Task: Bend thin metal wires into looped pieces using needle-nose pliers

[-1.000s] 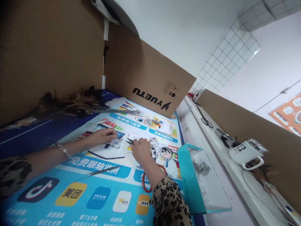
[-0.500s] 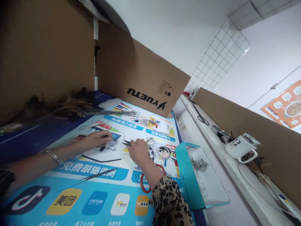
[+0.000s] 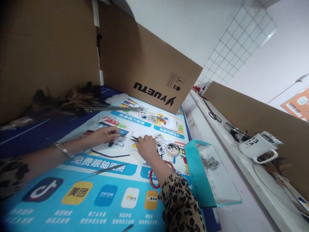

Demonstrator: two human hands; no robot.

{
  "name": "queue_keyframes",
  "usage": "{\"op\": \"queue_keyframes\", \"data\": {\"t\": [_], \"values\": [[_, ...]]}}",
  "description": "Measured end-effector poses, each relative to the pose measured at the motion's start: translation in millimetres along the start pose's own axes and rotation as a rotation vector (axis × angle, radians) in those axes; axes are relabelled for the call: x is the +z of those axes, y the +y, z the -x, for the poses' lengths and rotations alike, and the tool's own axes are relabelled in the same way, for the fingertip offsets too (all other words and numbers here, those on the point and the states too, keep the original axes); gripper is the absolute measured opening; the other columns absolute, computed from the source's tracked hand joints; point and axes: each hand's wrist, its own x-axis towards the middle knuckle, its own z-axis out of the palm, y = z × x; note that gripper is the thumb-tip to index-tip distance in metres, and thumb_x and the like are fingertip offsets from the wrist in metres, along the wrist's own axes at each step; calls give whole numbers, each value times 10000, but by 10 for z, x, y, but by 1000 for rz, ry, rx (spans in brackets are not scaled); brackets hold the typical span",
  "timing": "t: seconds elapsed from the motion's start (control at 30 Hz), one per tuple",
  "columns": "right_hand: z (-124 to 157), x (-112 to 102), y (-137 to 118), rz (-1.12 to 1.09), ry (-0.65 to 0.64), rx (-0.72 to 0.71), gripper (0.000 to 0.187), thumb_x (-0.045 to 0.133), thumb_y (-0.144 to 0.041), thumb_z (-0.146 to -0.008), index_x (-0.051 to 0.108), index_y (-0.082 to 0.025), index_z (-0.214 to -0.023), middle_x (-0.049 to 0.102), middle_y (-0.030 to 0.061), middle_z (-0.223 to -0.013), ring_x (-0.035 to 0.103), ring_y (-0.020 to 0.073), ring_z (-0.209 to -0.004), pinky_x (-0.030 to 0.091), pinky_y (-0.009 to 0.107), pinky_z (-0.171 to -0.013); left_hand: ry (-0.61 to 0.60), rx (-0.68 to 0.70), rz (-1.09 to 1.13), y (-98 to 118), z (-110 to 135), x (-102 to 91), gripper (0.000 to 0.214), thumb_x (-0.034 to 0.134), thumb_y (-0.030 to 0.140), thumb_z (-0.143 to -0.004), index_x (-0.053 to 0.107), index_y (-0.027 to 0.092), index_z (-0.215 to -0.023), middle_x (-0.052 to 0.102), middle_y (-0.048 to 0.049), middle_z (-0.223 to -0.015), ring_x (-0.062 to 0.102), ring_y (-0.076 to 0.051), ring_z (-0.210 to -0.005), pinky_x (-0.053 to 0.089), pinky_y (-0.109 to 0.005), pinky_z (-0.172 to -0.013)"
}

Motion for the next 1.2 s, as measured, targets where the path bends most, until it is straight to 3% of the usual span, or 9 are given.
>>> {"op": "queue_keyframes", "data": {"t": [0.47, 0.73, 0.93, 1.03, 1.2], "values": [[0, 46, 23, -61, 17, -41, 330, 495, -449, -983, 579, -222, -1207, 620, 98, -1062, 512, 256, -1019, 392, 382, -884, 92, 17, 21, -42, 42, 7, 245, 637, 439, -802, 625, 203, -869, 594, 34, -624, 479, -128, -510, 340, -226, -463], [-10, 152, 46, -285, 37, -73, 135, 555, -253, -918, 628, -172, -999, 621, 117, -1016, 505, 273, -1005, 397, 398, -871, 158, 11, 61, -9, 110, -8, 305, 681, 465, -767, 673, 190, -899, 622, 15, -657, 542, -159, -610, 392, -237, -534], [-19, 74, 27, -453, 79, -47, 67, 558, -231, -897, 609, -189, -911, 620, 56, -915, 558, 198, -898, 441, 302, -786, 230, 23, 81, 146, 192, 28, 304, 686, 479, -786, 679, 200, -908, 649, -2, -747, 558, -166, -667, 424, -248, -588], [-50, -4, -8, -561, 130, -10, 82, 539, -233, -917, 605, -196, -947, 616, 27, -886, 575, 154, -819, 458, 257, -727, 298, -59, 274, 322, 261, 80, 322, 767, 454, -729, 667, 200, -899, 637, 13, -737, 521, -140, -612, 400, -234, -552], [-164, -206, -67, -1013, 301, -71, 237, 695, -224, -786, 660, -204, -1020, 622, 23, -895, 584, 166, -845, 480, 278, -765, 118, -209, 741, 658, 313, 186, 283, 805, 367, -727, 620, 183, -839, 584, 26, -686, 494, -104, -573, 384, -201, -516]]}}
